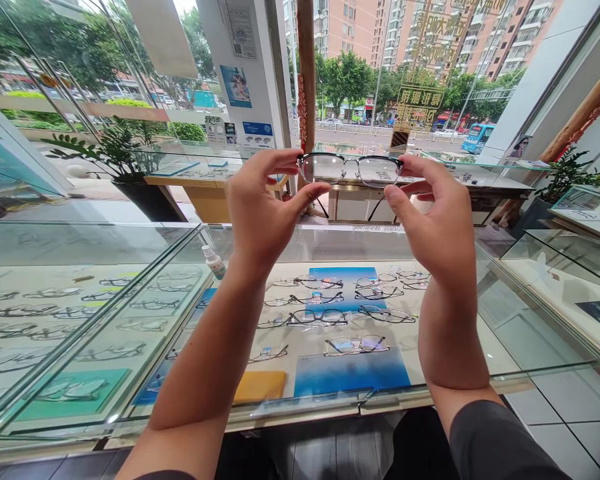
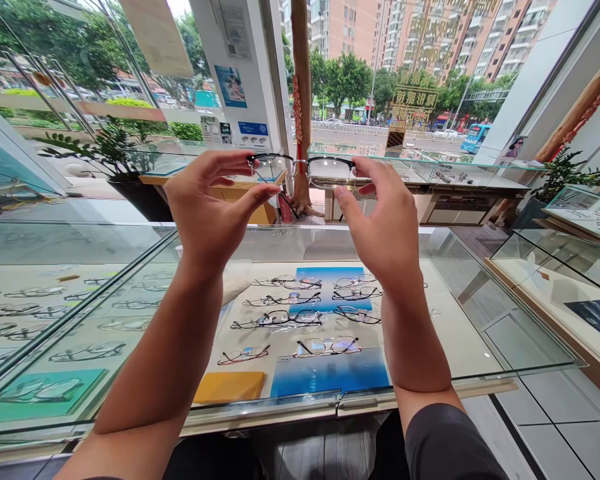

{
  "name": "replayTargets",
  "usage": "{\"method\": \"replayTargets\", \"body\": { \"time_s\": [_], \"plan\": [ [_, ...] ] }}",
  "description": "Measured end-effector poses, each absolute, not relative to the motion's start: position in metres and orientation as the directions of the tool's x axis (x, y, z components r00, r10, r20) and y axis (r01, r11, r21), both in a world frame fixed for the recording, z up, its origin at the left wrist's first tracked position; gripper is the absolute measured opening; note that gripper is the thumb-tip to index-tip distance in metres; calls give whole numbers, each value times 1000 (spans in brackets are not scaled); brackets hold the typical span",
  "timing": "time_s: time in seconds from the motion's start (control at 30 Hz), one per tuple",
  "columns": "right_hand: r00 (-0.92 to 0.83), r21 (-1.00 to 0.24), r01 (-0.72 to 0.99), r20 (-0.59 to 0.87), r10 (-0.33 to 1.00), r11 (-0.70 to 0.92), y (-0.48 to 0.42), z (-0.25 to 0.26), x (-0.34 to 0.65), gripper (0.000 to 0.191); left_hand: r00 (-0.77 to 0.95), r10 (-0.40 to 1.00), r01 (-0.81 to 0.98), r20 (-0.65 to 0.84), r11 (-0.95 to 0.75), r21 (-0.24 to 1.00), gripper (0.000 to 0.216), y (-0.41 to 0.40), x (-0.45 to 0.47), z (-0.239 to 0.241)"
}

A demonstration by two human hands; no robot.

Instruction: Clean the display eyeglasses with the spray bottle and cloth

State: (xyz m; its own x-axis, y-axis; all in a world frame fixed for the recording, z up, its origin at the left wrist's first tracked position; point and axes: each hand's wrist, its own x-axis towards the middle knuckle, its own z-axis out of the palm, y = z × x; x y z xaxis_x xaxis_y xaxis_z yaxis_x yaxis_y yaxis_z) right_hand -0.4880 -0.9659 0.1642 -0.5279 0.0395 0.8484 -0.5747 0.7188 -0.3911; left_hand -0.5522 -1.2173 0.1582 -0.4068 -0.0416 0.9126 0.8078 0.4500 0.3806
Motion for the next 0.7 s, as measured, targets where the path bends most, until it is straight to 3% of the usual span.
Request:
{"method": "replayTargets", "body": {
  "time_s": [0.5, 0.7],
  "plan": [
    [-560, -430, -567, 827, 55, 702, -964, 162, -491, 47, -374, -43, 814, 927, 464, 350, 59, -1216, -545, 158],
    [-435, -358, -658, 899, 53, 663, -973, 166, -488, 45, -386, -55, 828, 921, 419, 372, 63, -1216, -559, 157]
  ]
}}
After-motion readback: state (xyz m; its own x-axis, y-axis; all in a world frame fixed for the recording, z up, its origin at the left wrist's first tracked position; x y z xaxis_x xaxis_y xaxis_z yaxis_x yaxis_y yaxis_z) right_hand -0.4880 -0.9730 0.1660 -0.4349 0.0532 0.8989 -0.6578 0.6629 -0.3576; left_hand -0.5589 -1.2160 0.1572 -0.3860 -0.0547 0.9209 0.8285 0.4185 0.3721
